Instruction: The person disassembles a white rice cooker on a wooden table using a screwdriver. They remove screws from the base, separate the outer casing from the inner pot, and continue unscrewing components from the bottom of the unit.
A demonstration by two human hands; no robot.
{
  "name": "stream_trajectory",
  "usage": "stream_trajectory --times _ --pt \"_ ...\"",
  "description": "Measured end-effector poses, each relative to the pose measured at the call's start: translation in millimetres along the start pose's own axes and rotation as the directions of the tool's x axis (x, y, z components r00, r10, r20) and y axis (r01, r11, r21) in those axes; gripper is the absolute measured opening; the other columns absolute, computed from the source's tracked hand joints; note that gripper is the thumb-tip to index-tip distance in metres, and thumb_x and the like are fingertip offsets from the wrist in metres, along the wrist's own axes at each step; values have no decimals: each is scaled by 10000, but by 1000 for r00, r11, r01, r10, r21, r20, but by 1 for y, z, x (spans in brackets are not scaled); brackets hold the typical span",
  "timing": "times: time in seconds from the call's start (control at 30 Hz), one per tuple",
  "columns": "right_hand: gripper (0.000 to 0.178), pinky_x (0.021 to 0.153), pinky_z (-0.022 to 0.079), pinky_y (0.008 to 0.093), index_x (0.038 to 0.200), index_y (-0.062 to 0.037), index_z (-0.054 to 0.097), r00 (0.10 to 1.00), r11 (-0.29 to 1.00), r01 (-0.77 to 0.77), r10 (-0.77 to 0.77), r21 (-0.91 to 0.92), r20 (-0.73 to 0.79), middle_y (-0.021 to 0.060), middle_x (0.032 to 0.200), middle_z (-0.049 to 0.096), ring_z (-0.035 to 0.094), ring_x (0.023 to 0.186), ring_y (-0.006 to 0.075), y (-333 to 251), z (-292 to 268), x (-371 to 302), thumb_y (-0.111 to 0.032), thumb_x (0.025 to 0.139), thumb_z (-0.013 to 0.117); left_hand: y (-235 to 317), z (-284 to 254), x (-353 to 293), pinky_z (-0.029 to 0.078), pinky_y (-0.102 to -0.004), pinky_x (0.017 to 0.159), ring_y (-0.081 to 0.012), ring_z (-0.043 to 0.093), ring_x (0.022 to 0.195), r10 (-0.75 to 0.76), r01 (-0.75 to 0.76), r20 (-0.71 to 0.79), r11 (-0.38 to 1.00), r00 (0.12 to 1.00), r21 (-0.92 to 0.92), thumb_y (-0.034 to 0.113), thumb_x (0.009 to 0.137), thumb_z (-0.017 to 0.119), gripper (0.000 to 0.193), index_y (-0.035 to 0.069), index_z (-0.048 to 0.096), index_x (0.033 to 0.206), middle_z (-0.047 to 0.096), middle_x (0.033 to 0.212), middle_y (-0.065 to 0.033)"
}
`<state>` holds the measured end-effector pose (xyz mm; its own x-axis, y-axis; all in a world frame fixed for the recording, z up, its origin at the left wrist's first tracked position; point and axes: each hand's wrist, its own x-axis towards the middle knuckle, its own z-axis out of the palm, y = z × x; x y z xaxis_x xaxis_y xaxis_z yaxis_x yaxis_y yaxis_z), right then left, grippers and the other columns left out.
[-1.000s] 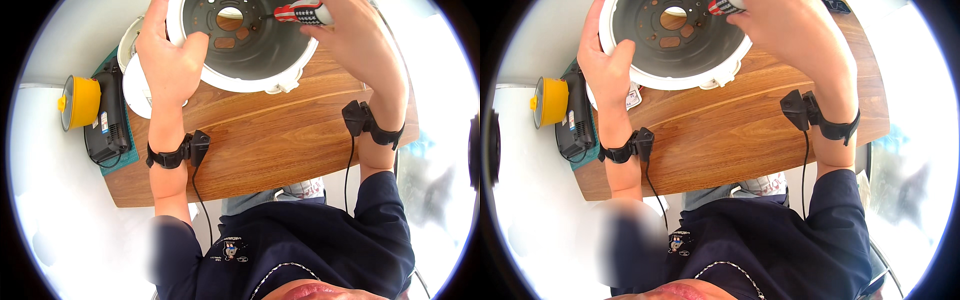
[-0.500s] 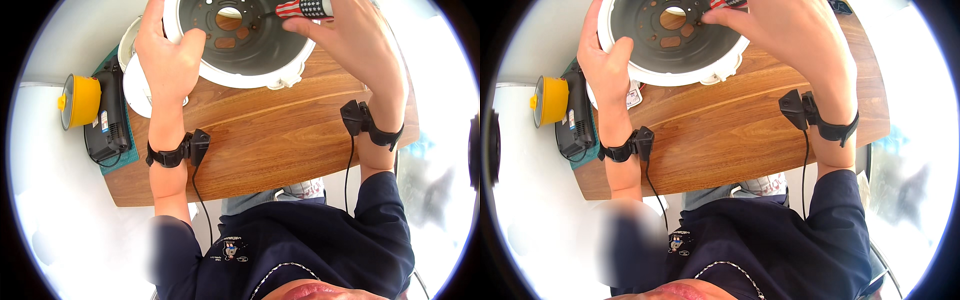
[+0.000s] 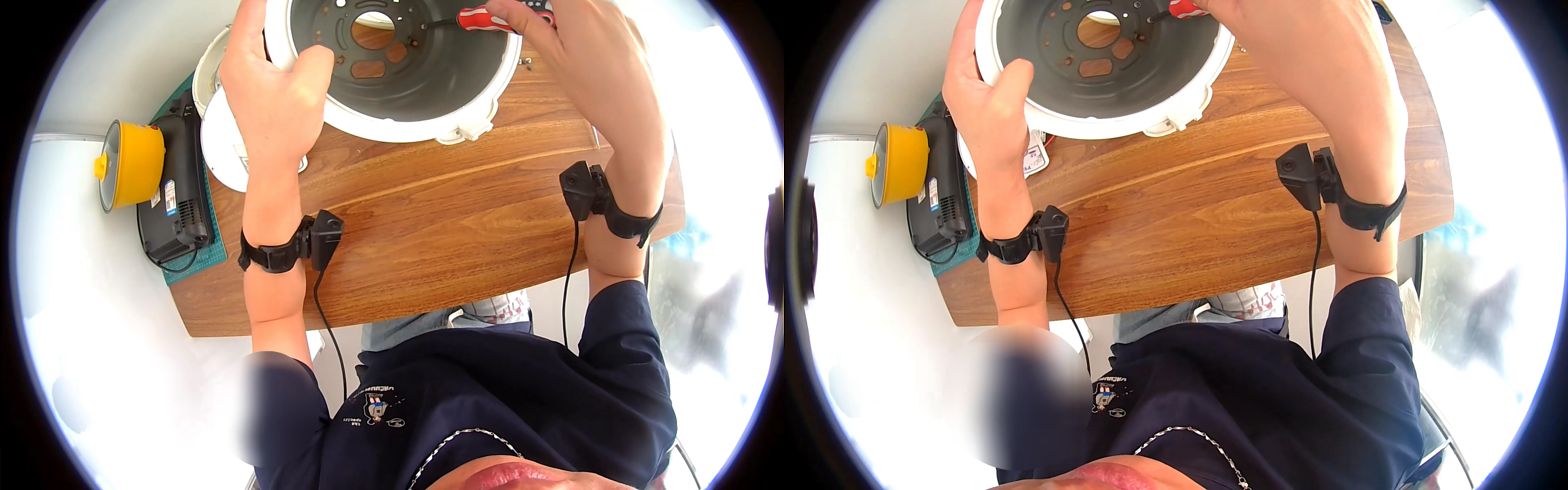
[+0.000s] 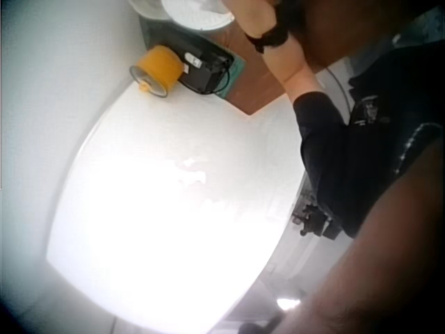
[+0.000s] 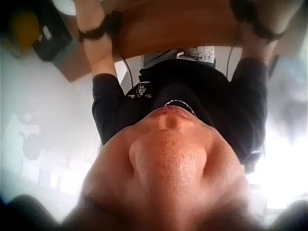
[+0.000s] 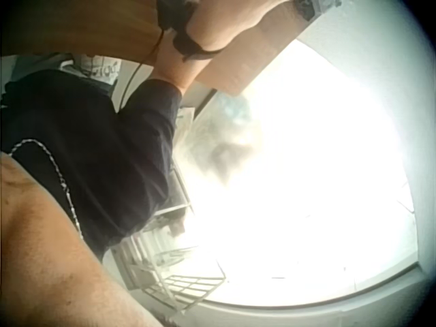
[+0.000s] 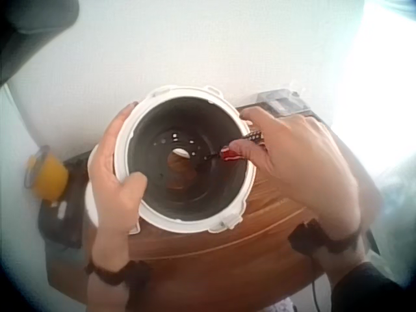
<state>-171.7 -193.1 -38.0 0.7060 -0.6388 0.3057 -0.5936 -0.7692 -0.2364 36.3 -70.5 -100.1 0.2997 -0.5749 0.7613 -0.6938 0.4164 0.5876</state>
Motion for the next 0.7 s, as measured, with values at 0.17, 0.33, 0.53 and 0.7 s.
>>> stream_trajectory --times 0.17,0.33,0.53,0.7 --pt "431 810 528 441 1269 -54 611 903 908 414 -401 59 -157 166 1009 712 695 901 365 25 12 4 -295 930 724 -13 -3 2 412 -347 1113 -260 615 1221 29 -29 -3 998 1000 -51 -13 634 424 783 -125 517 1403 650 1278 -216" --pt "379 792 535 414 1227 -63 631 989 999 -26 31 -42 146 160 975 724 703 881 353 -24 -22 -3 -224 901 740 -11 -4 -2 411 -350 1113 -260 615 1217 15 -15 -18 1000 1000 11 1 629 435 786 -122 520 1401 651 1273 -213" --pt "377 802 535 415 1212 -55 631 990 989 84 -69 122 -127 161 982 721 696 899 359 9 7 1 -237 904 748 6 3 3 413 -349 1110 -258 616 1212 7 -6 -13 997 1000 80 3 628 434 784 -119 524 1397 651 1270 -212" --pt "364 835 526 435 1206 -47 635 961 982 146 -111 122 -254 159 1030 712 679 936 360 -8 8 -6 -225 908 745 -9 0 -2 416 -349 1107 -261 618 1210 6 -7 -24 1000 1000 -17 -2 624 432 784 -118 528 1394 652 1266 -215"
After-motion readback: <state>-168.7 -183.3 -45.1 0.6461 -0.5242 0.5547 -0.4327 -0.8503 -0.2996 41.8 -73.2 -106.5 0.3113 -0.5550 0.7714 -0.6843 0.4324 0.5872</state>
